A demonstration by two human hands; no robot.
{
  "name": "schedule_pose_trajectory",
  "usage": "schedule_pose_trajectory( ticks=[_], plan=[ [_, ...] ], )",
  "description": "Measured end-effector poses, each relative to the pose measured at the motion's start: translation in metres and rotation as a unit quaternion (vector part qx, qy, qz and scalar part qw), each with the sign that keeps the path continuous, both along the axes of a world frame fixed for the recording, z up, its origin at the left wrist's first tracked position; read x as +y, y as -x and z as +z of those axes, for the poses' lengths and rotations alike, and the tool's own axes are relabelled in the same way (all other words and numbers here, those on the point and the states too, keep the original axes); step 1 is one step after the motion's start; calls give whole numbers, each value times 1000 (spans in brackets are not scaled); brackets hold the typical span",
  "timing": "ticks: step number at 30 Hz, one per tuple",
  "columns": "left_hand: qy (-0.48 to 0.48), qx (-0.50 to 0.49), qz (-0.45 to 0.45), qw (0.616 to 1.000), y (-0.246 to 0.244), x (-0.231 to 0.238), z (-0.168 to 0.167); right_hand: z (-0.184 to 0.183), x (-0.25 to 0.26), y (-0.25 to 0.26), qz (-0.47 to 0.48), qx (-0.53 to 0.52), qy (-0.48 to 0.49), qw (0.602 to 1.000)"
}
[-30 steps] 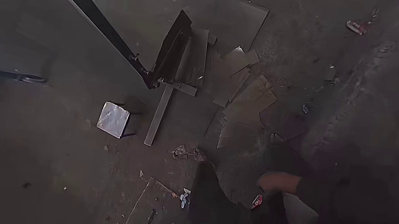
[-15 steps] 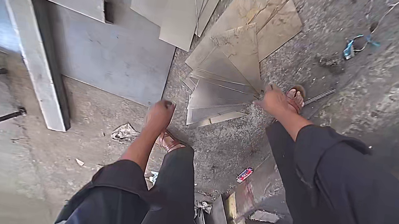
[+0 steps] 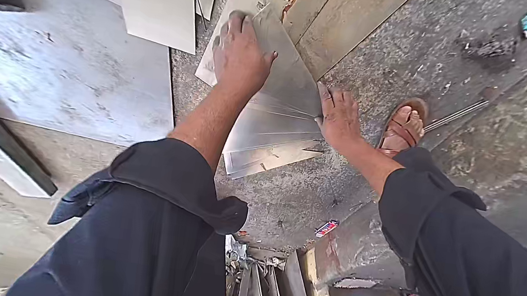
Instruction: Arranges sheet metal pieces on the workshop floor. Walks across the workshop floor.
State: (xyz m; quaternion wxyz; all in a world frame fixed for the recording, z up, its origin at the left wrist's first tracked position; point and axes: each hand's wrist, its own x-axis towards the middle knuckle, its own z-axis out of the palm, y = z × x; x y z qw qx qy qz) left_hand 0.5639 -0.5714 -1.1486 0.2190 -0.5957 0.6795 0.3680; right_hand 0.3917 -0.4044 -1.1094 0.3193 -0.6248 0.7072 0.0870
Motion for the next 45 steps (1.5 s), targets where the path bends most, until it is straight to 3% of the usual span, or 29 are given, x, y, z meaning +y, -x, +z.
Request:
schedule_pose_trajectory(
  ticks=[1,2,4,14,20,23,29,35,45],
  plan=[
    [1,-15,11,1000,-8,9,2,-29,17,4,0,-33,17,999],
    [-4,-26,25,999,-17,19,4,-42,21,6,9,-51,-32,998],
    [-11,-34,49,998,-35,37,6,-48,23,6,17,-70,-67,995],
    [-128,-121,125,977,-100,100,13,-37,53,-27,85,-104,-148,980],
    [-88,-108,232,963,-121,148,7,-39,54,-28,-10,-61,-109,992],
    [-73,-102,298,946,-113,160,5,-38,60,-45,-2,-65,-119,991],
    [-89,-118,309,939,-110,167,8,-40,64,-59,-26,-81,-129,988],
    [-83,-133,304,940,-132,185,11,-41,81,-65,26,-110,-141,983],
    [-122,-183,359,907,-154,225,5,-38,97,-92,124,-118,-195,966]
  ],
)
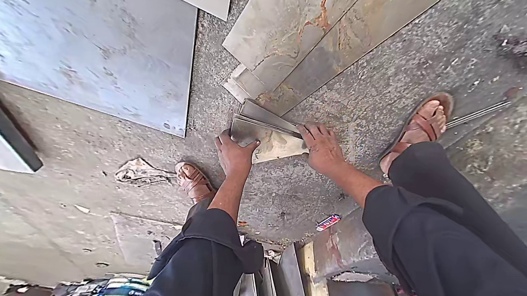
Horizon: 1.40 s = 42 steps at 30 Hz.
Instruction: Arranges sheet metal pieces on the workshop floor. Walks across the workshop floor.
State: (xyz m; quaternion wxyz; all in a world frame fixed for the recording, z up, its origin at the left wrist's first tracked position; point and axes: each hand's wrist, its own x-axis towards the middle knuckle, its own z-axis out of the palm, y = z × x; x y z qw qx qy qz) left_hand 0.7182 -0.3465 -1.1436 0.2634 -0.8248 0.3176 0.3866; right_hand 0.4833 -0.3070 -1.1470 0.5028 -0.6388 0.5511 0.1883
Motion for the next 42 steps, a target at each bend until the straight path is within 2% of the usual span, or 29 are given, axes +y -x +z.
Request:
schedule_pose_trajectory(
  ticks=[6,12,18,22,25,33,36,42],
  plan=[
    [-24,-11,0,1000,-6,15,-2,-6,9,4,14,-17,42,999],
    [-23,-2,19,1000,-4,24,0,-6,13,4,4,-27,34,999],
    [-49,11,-10,999,-23,40,4,-1,27,11,95,-50,18,994],
    [-36,-18,6,999,-16,52,4,7,47,6,38,48,6,998],
    [-33,-33,13,999,-10,54,-2,6,62,3,45,78,33,995],
    [-62,-8,-29,998,-34,43,-11,-1,88,-15,36,98,71,992],
    [-76,4,-47,996,-45,39,-16,-2,87,-19,32,97,47,994],
    [-106,65,-82,989,-58,38,-7,-2,93,-21,17,98,65,993]
  ],
)
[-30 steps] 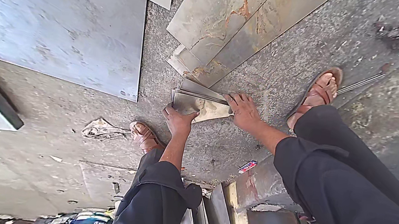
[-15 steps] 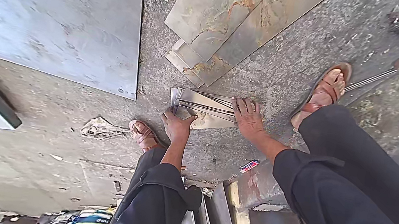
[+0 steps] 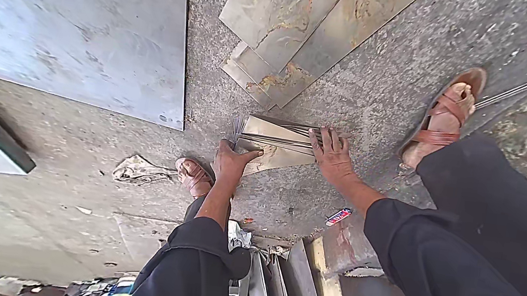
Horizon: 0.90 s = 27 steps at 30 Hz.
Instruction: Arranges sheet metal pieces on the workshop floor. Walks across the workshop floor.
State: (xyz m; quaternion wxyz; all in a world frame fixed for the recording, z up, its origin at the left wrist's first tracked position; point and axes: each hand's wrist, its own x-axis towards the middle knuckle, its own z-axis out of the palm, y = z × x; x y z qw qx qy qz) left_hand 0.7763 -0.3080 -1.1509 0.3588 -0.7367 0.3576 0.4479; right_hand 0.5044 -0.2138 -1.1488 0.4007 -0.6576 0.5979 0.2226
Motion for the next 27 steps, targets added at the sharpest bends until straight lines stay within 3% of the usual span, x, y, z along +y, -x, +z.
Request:
schedule_pose_trajectory(
  ticks=[3,7,17,23,27],
  plan=[
    [-24,45,-31,998,-9,2,5,2,6,4,-9,-19,16,1000],
    [-18,82,8,996,-8,2,11,6,-1,16,6,-35,-9,999],
    [6,18,14,1000,7,-6,8,5,4,4,-8,-15,-3,1000],
    [4,10,88,996,9,-6,2,-1,-14,19,19,-46,42,998],
    [11,43,188,981,1,-7,-3,-2,-23,25,32,-69,54,996]
  ],
)
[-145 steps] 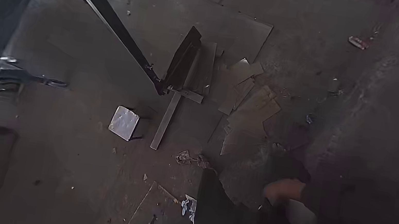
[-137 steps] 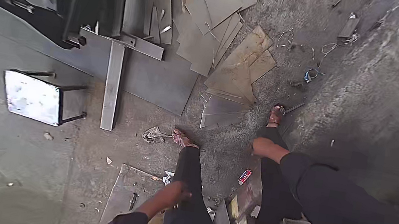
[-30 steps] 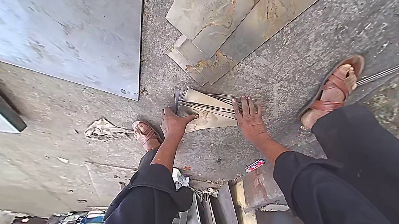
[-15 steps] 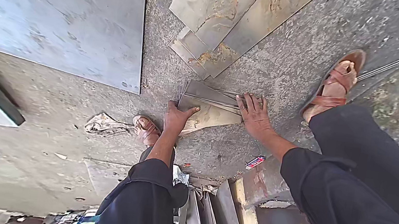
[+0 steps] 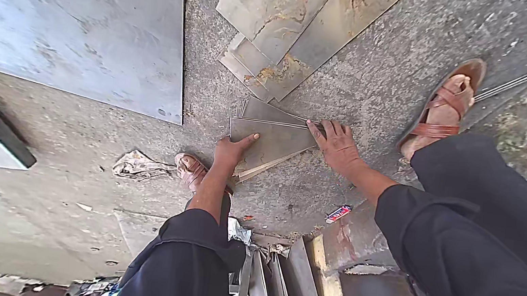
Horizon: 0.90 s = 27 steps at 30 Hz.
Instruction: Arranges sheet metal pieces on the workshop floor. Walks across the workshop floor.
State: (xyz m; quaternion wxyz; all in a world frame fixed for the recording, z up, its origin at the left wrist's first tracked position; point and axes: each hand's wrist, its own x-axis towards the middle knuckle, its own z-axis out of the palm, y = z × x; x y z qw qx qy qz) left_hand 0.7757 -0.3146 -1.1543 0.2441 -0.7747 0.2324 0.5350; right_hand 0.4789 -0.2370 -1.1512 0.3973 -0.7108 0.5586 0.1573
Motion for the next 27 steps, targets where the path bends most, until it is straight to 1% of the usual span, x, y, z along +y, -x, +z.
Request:
schedule_pose_trajectory(
  ticks=[1,2,4,5,9,13,15,16,18,20,24,27],
  plan=[
    [0,4,17,1000,-2,-1,0,1,-1,1,4,-5,0,1000],
    [-7,4,14,1000,-3,-2,1,2,-1,2,8,-6,-8,1000],
    [-44,-1,-58,997,-4,-9,4,4,-2,3,19,-4,-11,1000],
    [-60,-1,-80,995,-4,-13,6,3,-3,2,25,-1,-6,1000],
    [-96,32,-77,992,0,-27,26,7,-1,-2,19,11,15,1000],
    [-149,80,-40,985,10,-56,56,14,-6,-9,-21,12,19,1000],
    [-165,101,-16,981,18,-76,66,18,-15,-10,-45,4,16,999],
    [-166,110,-8,980,21,-85,67,19,-21,-8,-51,4,-1,999],
    [-175,116,23,977,23,-99,61,20,-33,-5,-56,7,-48,997],
    [-195,111,55,973,23,-104,55,18,-40,-4,-48,15,-72,996],
    [-243,152,99,953,21,-111,50,16,-45,-4,-36,13,-83,996],
    [-237,173,136,946,22,-114,44,12,-49,-5,-55,12,-78,995]
  ],
)
